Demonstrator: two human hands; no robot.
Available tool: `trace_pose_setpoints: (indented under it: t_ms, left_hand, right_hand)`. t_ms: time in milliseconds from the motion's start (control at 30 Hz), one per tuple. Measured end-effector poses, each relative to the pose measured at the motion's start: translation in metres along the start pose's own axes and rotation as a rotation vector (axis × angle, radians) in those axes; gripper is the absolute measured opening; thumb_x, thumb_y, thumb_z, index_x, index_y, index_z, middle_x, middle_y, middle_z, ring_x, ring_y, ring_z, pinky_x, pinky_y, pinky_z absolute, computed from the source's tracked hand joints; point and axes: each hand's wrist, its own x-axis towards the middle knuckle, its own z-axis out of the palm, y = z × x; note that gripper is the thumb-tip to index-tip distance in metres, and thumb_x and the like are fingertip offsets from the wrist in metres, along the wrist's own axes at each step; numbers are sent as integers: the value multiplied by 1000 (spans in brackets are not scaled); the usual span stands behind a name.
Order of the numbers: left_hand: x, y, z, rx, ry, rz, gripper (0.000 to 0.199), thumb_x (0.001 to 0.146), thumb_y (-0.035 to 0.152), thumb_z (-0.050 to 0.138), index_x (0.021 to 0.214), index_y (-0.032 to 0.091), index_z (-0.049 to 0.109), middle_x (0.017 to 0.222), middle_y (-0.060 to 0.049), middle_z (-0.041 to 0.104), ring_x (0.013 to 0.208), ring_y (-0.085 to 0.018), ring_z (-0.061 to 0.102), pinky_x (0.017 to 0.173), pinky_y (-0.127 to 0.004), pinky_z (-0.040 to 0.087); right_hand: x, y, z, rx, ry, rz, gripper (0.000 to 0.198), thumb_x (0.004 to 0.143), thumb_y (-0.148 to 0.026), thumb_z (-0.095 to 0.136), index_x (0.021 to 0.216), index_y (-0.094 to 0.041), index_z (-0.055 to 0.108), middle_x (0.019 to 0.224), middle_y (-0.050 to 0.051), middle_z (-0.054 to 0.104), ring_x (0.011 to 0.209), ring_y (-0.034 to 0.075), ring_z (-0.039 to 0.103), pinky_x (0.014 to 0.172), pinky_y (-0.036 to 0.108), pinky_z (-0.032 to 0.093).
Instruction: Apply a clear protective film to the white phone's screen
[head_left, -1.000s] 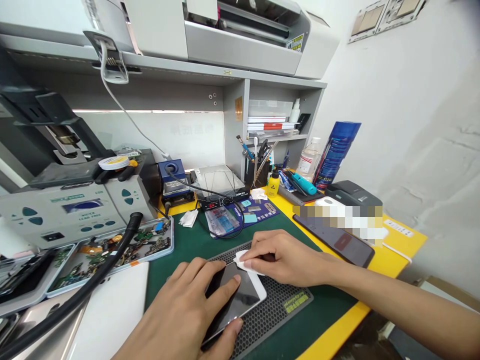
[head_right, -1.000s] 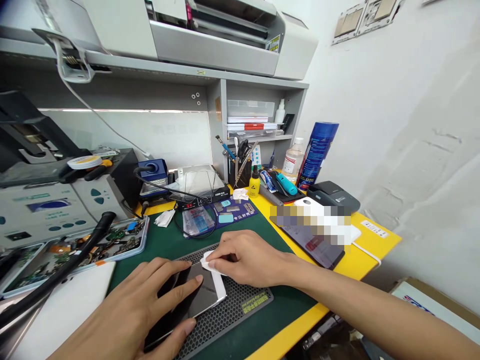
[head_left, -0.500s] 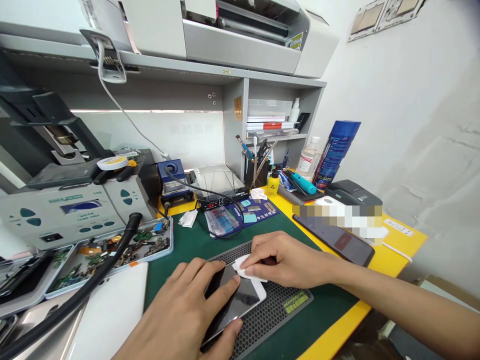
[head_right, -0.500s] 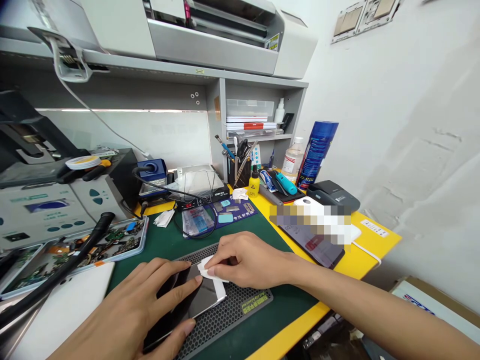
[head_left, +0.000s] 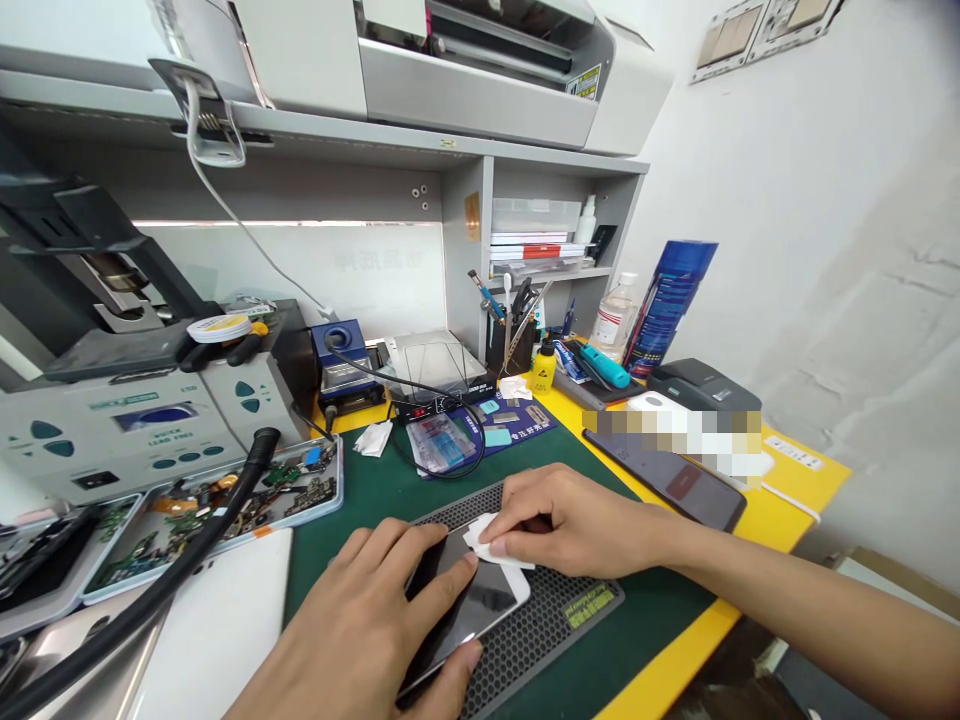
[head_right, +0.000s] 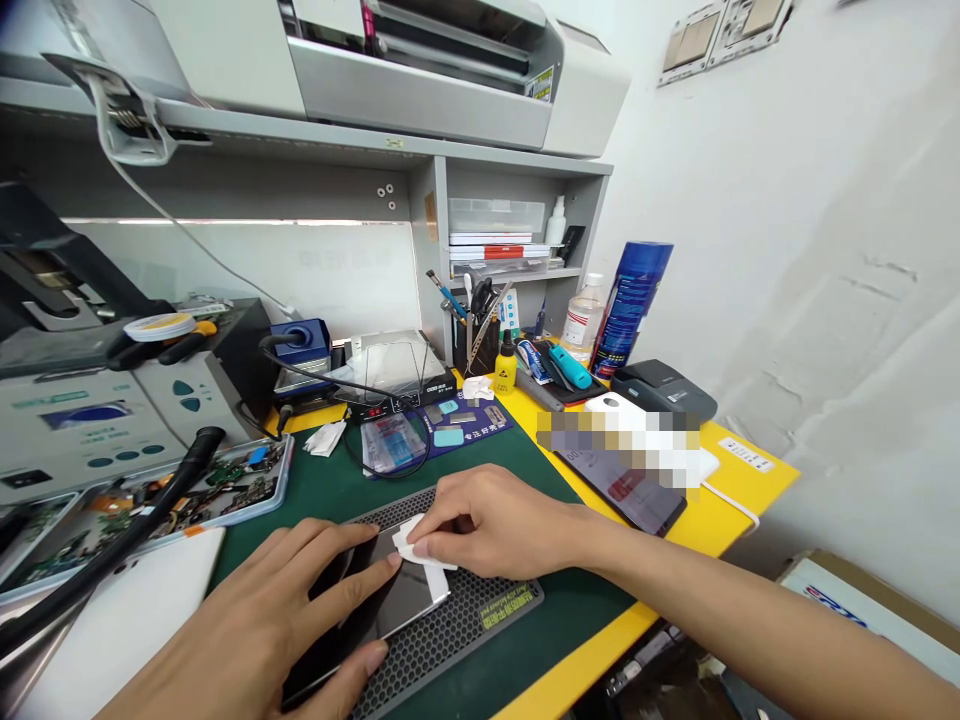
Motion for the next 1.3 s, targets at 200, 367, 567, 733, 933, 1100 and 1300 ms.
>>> trace_pose_setpoints:
  t_ms: [200,367,567,733,933,1100,1300]
  left_hand:
    - [-1,0,1,10,5,7,43,87,38,66,129,31,71,123,-6,72,103,-29,67,84,-40,60]
    - [-2,-1,1,21,16,17,42,87,38,66,128,31,72,122,-6,72,103,-29,68,83,-39,60]
    - [-1,-2,3,19,9,13,43,88,38,66,130,31,70,124,-6,71,105,-29,67,85,-39,60]
    - [-1,-1,2,4,-16,0,43,88,38,66,131,32,70,124,-5,71,105,-28,67,85,-38,60]
    - [-1,-1,2,6,-13,-2,44,90,39,64,133,32,69,125,-6,71,106,-29,67,85,-40,60]
    - [-1,-1,2,-7,-35,-17,44,90,40,64,134,32,69,126,-6,70,107,-29,66,86,-41,59]
    - [1,2,-3,-39,-80,-42,45,91,38,63,135,32,68,129,-6,69,109,-30,65,90,-43,59]
  right_hand:
    - [0,1,0,10,3,4,20,93,-23,69,106,-16,83,87,7,78,76,15,65,69,24,46]
    - [0,0,0,6,8,15,21,94,-24,69,105,-14,83,86,7,77,74,14,64,67,23,45]
    - [-1,0,0,3,5,-9,20,93,-23,69,106,-14,83,85,7,77,74,13,63,68,22,45]
    - [-1,2,0,21,8,-21,20,93,-23,71,105,-13,83,86,7,77,74,13,64,67,22,45]
    - [-1,2,0,26,-7,-23,20,93,-23,71,105,-13,83,86,8,77,76,14,65,69,23,46]
    - [-1,1,-1,47,-14,-30,19,93,-22,71,104,-12,83,85,8,76,75,13,64,68,22,45]
    - [-2,2,-1,57,-30,-13,19,94,-23,70,104,-14,83,84,6,74,76,13,63,69,22,45]
